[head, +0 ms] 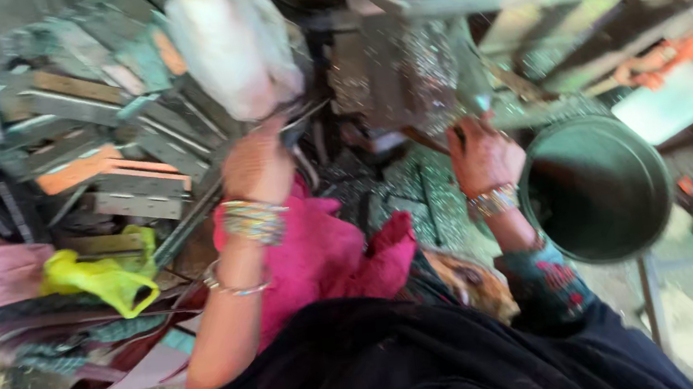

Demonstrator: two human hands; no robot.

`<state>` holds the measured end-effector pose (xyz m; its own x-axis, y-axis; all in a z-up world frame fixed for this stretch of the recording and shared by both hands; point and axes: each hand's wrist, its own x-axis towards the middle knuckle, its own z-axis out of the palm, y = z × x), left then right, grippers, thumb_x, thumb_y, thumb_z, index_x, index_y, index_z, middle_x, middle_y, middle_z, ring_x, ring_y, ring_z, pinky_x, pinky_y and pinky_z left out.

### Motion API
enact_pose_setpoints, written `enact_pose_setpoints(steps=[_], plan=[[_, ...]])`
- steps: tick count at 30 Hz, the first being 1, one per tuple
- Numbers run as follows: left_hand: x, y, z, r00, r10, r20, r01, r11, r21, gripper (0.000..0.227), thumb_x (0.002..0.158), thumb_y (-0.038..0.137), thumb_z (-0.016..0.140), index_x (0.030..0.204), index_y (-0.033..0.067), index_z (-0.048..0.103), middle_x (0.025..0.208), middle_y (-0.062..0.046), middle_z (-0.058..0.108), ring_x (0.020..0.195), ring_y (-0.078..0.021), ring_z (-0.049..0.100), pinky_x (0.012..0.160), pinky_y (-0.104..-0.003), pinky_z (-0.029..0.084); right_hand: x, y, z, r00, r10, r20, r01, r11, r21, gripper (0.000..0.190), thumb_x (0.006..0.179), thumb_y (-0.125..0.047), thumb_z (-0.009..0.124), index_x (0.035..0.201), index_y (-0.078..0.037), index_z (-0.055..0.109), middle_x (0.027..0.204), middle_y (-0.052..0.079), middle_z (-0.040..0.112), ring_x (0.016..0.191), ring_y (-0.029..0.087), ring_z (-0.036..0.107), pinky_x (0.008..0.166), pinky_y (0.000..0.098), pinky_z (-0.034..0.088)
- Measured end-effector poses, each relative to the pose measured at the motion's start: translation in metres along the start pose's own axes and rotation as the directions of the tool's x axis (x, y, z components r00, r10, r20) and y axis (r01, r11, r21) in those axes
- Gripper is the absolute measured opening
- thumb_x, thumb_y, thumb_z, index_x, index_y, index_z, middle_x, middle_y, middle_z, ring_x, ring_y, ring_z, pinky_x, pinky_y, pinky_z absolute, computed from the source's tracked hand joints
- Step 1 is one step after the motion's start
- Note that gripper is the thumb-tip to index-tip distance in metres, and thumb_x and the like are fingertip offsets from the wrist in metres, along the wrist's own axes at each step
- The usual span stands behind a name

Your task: The person operates a manual metal press machine, repeatedly picking up metal hinge blanks from a pile, placing them into the press, and using a tool to remove the finished pieces. The person works continuously, processing the metal parts one by one.

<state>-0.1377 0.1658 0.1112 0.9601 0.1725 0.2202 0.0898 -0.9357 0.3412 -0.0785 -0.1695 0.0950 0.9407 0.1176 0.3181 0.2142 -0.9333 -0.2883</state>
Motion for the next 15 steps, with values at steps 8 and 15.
enact_pose_setpoints(steps=[8, 15], plan=[[0.017, 0.134, 0.179, 0.951, 0.305, 0.052, -0.297, 0.854, 0.427, 0.059, 0.1, 0.026, 0.05, 0.154, 0.0022, 0.043, 0.163, -0.029, 0.036, 0.15, -0.0379, 0.04, 0.127, -0.057, 0.009, -0.012, 0.001, -0.009, 0.978, 0.021, 0.206, -0.015, 1.0, -0.026, 0.03, 0.095, -0.038, 0.065, 0.117, -0.016, 0.063, 0.097, 0.012, 0.074, 0.081, 0.037, 0.072, 0.064, 0.0513, 0.054], [0.05, 0.116, 0.174, 0.984, 0.128, 0.123, -0.156, 0.955, 0.25, 0.044, 0.098, 0.023, 0.047, 0.136, 0.0085, 0.064, 0.166, -0.013, 0.033, 0.148, -0.0371, 0.034, 0.123, -0.063, -0.001, -0.028, 0.057, 0.053, 0.799, -0.057, 0.599, 0.096, 0.995, -0.034, 0.041, 0.098, -0.041, 0.06, 0.129, -0.014, 0.054, 0.097, 0.018, 0.075, 0.09, 0.04, 0.072, 0.074, 0.0545, 0.055]])
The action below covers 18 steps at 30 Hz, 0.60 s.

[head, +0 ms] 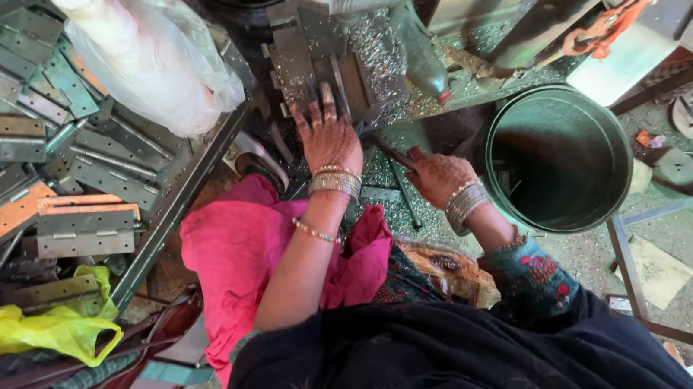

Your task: The person operates a manual metal press machine, repeatedly picking up metal hinge blanks from a pile, placing them into the press, and using a tool to remove the finished pieces. The person works continuously, processing the metal parts one by one.

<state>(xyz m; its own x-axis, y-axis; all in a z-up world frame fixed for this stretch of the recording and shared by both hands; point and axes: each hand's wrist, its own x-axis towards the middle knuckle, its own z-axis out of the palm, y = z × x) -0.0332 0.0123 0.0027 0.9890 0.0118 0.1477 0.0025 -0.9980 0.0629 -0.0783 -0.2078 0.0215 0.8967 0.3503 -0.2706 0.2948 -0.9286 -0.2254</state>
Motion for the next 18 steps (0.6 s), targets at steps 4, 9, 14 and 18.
enact_pose_setpoints(steps=[4, 9, 14, 18], plan=[[0.006, -0.003, -0.019, 0.994, -0.015, 0.108, 0.019, 0.999, -0.033, 0.038, 0.097, 0.024, 0.046, 0.121, 0.0121, 0.072, 0.165, -0.01, 0.035, 0.148, -0.034, 0.035, 0.122, -0.064, -0.002, 0.018, 0.033, 0.082, 0.986, 0.016, 0.169, -0.042, 0.988, 0.149, 0.043, 0.105, -0.05, 0.055, 0.119, -0.009, 0.057, 0.093, 0.02, 0.074, 0.085, 0.038, 0.075, 0.079, 0.0504, 0.058], [0.005, -0.006, -0.031, 1.0, -0.007, 0.03, 0.007, 1.0, -0.012, 0.039, 0.099, 0.024, 0.045, 0.123, 0.0108, 0.073, 0.161, -0.01, 0.041, 0.148, -0.0335, 0.037, 0.122, -0.064, -0.002, 0.01, 0.037, 0.136, 0.999, 0.048, 0.01, -0.048, 0.939, 0.339, 0.045, 0.096, -0.05, 0.062, 0.114, -0.01, 0.059, 0.096, 0.022, 0.072, 0.089, 0.045, 0.07, 0.076, 0.0563, 0.054], [0.035, -0.001, -0.032, 0.995, 0.004, 0.104, -0.025, 0.978, 0.206, 0.042, 0.1, 0.024, 0.04, 0.127, 0.0108, 0.07, 0.161, -0.009, 0.041, 0.15, -0.0282, 0.033, 0.122, -0.061, -0.003, 0.019, 0.043, 0.089, 0.98, 0.127, 0.156, -0.155, 0.971, 0.185, 0.048, 0.097, -0.055, 0.055, 0.116, -0.011, 0.058, 0.095, 0.022, 0.072, 0.089, 0.042, 0.073, 0.077, 0.0548, 0.056], [0.042, 0.007, -0.024, 0.991, 0.009, 0.131, -0.043, 0.965, 0.257, 0.045, 0.105, 0.028, 0.039, 0.13, 0.0087, 0.071, 0.156, -0.017, 0.048, 0.152, -0.0321, 0.034, 0.124, -0.06, -0.002, 0.004, 0.031, 0.093, 0.995, 0.094, 0.031, -0.099, 0.956, 0.274, 0.048, 0.095, -0.054, 0.058, 0.11, -0.009, 0.062, 0.096, 0.024, 0.072, 0.092, 0.045, 0.069, 0.079, 0.0573, 0.052]])
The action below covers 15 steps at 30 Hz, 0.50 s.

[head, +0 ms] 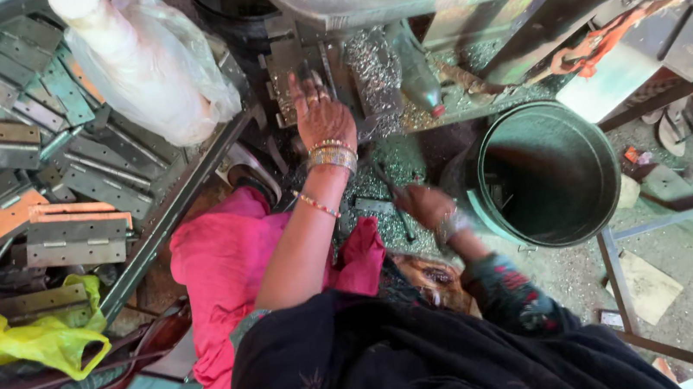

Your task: The person operates a manual metal press machine, repeatedly picking up metal hinge blanks from a pile, placing them into the press, and using a tool to remove the finished pieces. The person works continuously, processing the metal parts one by one.

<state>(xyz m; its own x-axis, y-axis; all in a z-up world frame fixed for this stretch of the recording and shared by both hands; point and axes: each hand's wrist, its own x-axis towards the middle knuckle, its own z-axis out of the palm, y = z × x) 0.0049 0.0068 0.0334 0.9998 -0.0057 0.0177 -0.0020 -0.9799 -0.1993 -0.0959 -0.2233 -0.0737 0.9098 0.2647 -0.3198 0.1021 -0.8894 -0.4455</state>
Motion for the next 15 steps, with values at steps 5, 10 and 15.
enact_pose_setpoints(steps=[5, 10, 15], plan=[[-0.012, 0.001, 0.009, 0.968, -0.057, -0.244, 0.033, 0.994, -0.102, 0.045, 0.096, 0.023, 0.045, 0.128, 0.0098, 0.074, 0.15, -0.015, 0.053, 0.145, -0.0319, 0.04, 0.125, -0.061, -0.001, -0.001, 0.014, 0.037, 1.0, 0.007, -0.013, -0.006, 0.999, 0.032, 0.049, 0.096, -0.055, 0.058, 0.11, -0.008, 0.061, 0.097, 0.025, 0.071, 0.092, 0.046, 0.068, 0.078, 0.0575, 0.052], [-0.021, 0.003, 0.005, 0.999, 0.022, -0.04, -0.022, 1.0, -0.002, 0.039, 0.101, 0.028, 0.046, 0.113, 0.0103, 0.078, 0.151, -0.017, 0.053, 0.148, -0.0336, 0.04, 0.123, -0.061, -0.001, 0.011, 0.032, 0.043, 1.0, -0.023, 0.013, 0.022, 0.999, 0.045, 0.05, 0.098, -0.055, 0.058, 0.107, -0.007, 0.062, 0.097, 0.025, 0.071, 0.094, 0.045, 0.069, 0.08, 0.0566, 0.052], [-0.011, -0.006, -0.006, 0.984, -0.044, -0.17, 0.041, 0.999, -0.02, 0.037, 0.096, 0.025, 0.048, 0.113, 0.0119, 0.078, 0.15, -0.013, 0.056, 0.144, -0.0302, 0.044, 0.124, -0.059, -0.001, 0.016, 0.011, 0.028, 0.998, -0.06, -0.036, 0.064, 0.991, 0.113, 0.047, 0.094, -0.052, 0.06, 0.107, -0.008, 0.064, 0.094, 0.025, 0.071, 0.09, 0.046, 0.068, 0.078, 0.0567, 0.052]])
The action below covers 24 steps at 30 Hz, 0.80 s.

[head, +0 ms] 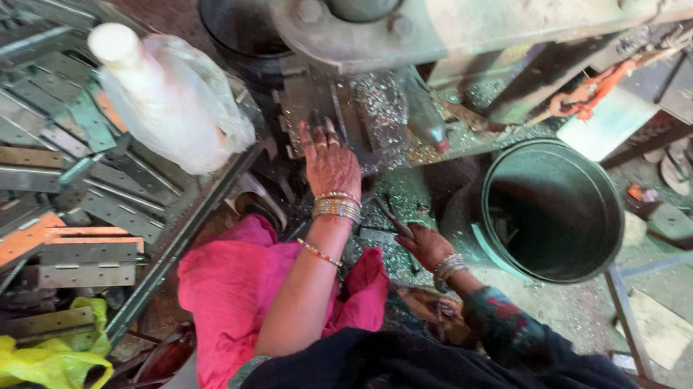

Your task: The person operates a manual metal press machine, repeatedly picking up metal hinge blanks from a pile, placing them into the press, and using a tool to remove the finished pieces. The person works continuously, processing the metal parts one by one.

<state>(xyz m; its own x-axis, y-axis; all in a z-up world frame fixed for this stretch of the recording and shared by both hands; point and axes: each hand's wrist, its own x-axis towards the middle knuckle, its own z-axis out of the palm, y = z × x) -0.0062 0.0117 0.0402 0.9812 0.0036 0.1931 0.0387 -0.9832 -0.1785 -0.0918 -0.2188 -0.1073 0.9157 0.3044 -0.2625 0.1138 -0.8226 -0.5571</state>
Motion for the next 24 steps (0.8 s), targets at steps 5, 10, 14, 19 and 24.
enact_pose_setpoints(steps=[5, 10, 14, 19, 24], plan=[[0.013, 0.006, 0.02, 0.998, 0.021, 0.063, -0.017, 0.998, -0.068, 0.036, 0.099, 0.023, 0.047, 0.112, 0.011, 0.078, 0.15, -0.013, 0.056, 0.146, -0.0321, 0.043, 0.124, -0.061, -0.001, -0.004, -0.004, -0.024, 0.999, 0.024, 0.04, -0.013, 0.969, -0.248, 0.05, 0.097, -0.055, 0.057, 0.108, -0.007, 0.06, 0.094, 0.021, 0.072, 0.089, 0.042, 0.071, 0.076, 0.0539, 0.055], [0.031, 0.006, 0.028, 0.995, -0.027, -0.098, 0.019, 0.997, -0.078, 0.043, 0.095, 0.025, 0.046, 0.123, 0.0085, 0.075, 0.149, -0.013, 0.056, 0.14, -0.0337, 0.045, 0.123, -0.063, 0.0, 0.0, -0.006, -0.015, 0.999, 0.036, -0.001, -0.036, 0.999, -0.032, 0.043, 0.094, -0.052, 0.059, 0.104, -0.01, 0.065, 0.092, 0.02, 0.071, 0.086, 0.042, 0.07, 0.076, 0.054, 0.053], [0.011, 0.005, 0.025, 0.999, 0.01, 0.051, -0.001, 0.986, -0.168, 0.038, 0.103, 0.024, 0.044, 0.117, 0.0116, 0.077, 0.155, -0.011, 0.052, 0.149, -0.0326, 0.041, 0.124, -0.064, 0.0, -0.015, 0.006, 0.0, 0.999, -0.021, 0.028, 0.024, 0.996, -0.084, 0.048, 0.099, -0.053, 0.057, 0.109, -0.006, 0.063, 0.095, 0.024, 0.07, 0.091, 0.044, 0.069, 0.078, 0.0548, 0.053], [0.023, -0.004, 0.018, 0.992, 0.014, 0.125, -0.003, 0.996, -0.092, 0.039, 0.101, 0.027, 0.043, 0.119, 0.0139, 0.076, 0.156, -0.01, 0.048, 0.15, -0.0334, 0.037, 0.121, -0.067, -0.002, 0.009, 0.01, -0.011, 0.994, 0.069, 0.081, -0.05, 0.974, -0.223, 0.054, 0.1, -0.058, 0.053, 0.117, -0.007, 0.061, 0.102, 0.025, 0.072, 0.098, 0.042, 0.07, 0.083, 0.0532, 0.055], [0.017, 0.0, 0.013, 0.997, -0.004, 0.082, 0.019, 0.982, -0.189, 0.038, 0.098, 0.027, 0.044, 0.117, 0.0176, 0.076, 0.161, -0.007, 0.042, 0.146, -0.0324, 0.037, 0.117, -0.068, -0.003, -0.008, -0.003, 0.007, 0.973, 0.2, 0.118, -0.191, 0.978, -0.083, 0.052, 0.095, -0.057, 0.056, 0.115, -0.011, 0.064, 0.102, 0.022, 0.073, 0.095, 0.04, 0.071, 0.083, 0.0527, 0.054]])
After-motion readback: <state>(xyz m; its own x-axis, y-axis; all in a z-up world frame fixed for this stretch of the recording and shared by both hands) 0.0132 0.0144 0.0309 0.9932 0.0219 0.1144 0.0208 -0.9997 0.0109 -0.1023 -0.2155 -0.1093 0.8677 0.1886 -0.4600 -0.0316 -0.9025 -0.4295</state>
